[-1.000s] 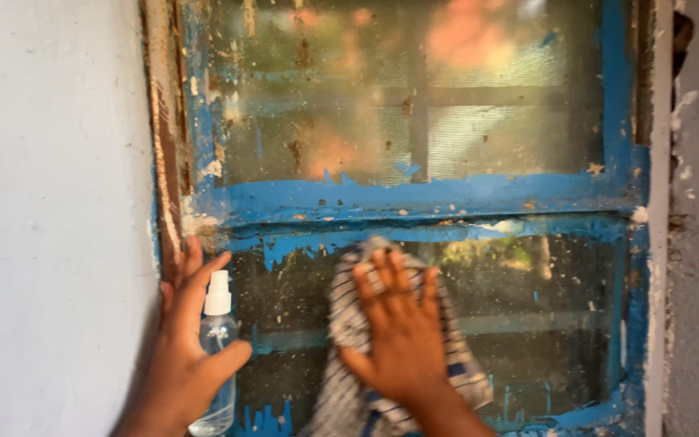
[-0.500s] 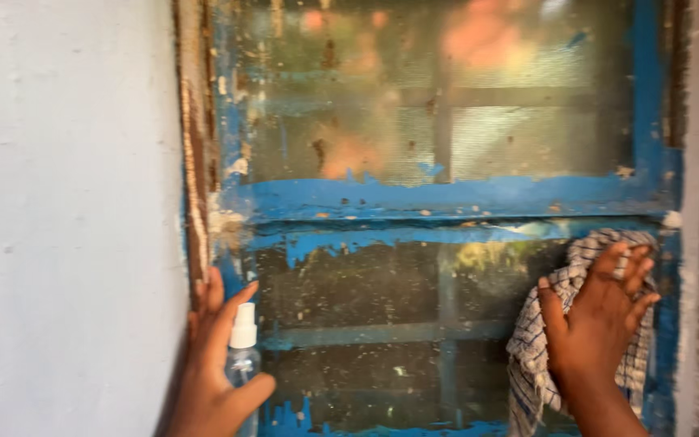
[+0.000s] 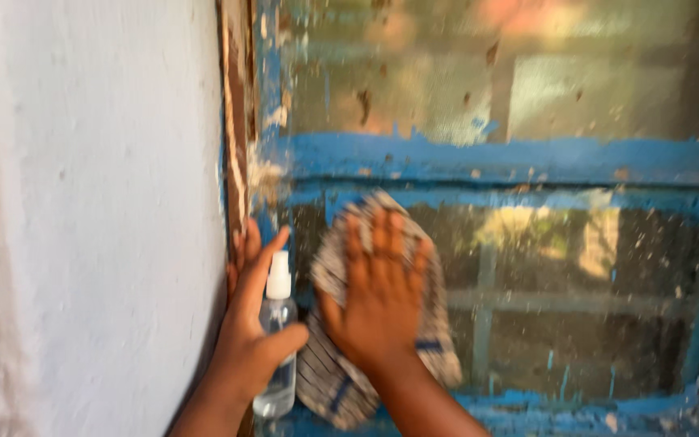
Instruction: The person wipes a glass window pane with a checkered cloth and applies liquid from a spray bottle to the surface.
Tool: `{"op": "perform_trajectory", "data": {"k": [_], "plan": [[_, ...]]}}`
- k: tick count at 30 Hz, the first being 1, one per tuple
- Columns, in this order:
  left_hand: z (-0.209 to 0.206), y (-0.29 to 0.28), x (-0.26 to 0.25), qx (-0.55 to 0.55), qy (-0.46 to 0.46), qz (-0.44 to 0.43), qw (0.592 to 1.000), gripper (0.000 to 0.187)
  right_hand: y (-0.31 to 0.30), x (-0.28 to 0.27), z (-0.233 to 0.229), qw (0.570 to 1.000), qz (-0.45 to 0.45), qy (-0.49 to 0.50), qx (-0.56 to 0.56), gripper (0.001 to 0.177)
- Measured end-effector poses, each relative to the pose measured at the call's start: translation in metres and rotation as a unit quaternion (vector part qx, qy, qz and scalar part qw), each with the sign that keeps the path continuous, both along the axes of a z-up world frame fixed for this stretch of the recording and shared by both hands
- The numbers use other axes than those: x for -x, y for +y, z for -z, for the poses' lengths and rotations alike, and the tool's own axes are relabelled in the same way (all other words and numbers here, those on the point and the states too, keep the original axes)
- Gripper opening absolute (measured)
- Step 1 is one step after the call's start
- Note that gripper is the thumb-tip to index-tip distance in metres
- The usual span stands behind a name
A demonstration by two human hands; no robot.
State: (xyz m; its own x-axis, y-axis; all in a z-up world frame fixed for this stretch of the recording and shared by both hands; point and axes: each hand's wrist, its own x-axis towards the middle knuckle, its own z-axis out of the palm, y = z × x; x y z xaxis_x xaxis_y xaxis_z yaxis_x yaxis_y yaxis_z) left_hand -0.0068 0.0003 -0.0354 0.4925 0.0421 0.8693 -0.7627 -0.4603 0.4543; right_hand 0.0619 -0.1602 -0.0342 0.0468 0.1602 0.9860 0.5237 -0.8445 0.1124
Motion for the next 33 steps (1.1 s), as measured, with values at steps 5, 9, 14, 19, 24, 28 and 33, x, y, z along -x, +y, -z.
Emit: {"op": "perform_trajectory", "data": {"k": [5,9,14,19,24,28,33], "plan": [[0.004,-0.002,0.0,0.016,-0.049,0.012,0.999,0.097,0.05,0.007,-0.002,0.984,0.091,0.044,0.147,0.08],[0.015,-0.012,0.01,0.048,-0.061,0.001,0.997,0.097,0.052,0.006,0.012,0.977,0.095,0.023,0.189,0.077],[0.008,-0.027,0.017,0.026,-0.129,-0.008,0.991,0.096,0.037,0.008,0.059,0.975,-0.089,0.075,0.187,0.082],[0.001,-0.048,0.025,0.1,-0.046,0.012,0.994,0.098,0.031,0.003,0.086,0.976,-0.071,0.068,0.193,0.07],[-0.002,-0.035,0.03,0.029,-0.195,-0.009,0.98,0.093,0.021,0.0,0.047,0.946,0.062,0.089,0.306,0.073],[-0.008,-0.02,0.037,0.032,-0.16,-0.022,0.986,0.089,0.016,0.003,0.004,0.957,0.023,-0.024,0.289,0.076],[0.003,-0.031,0.037,0.12,-0.025,-0.039,0.992,0.092,0.015,0.006,-0.053,0.966,0.008,0.052,0.252,0.076]]}}
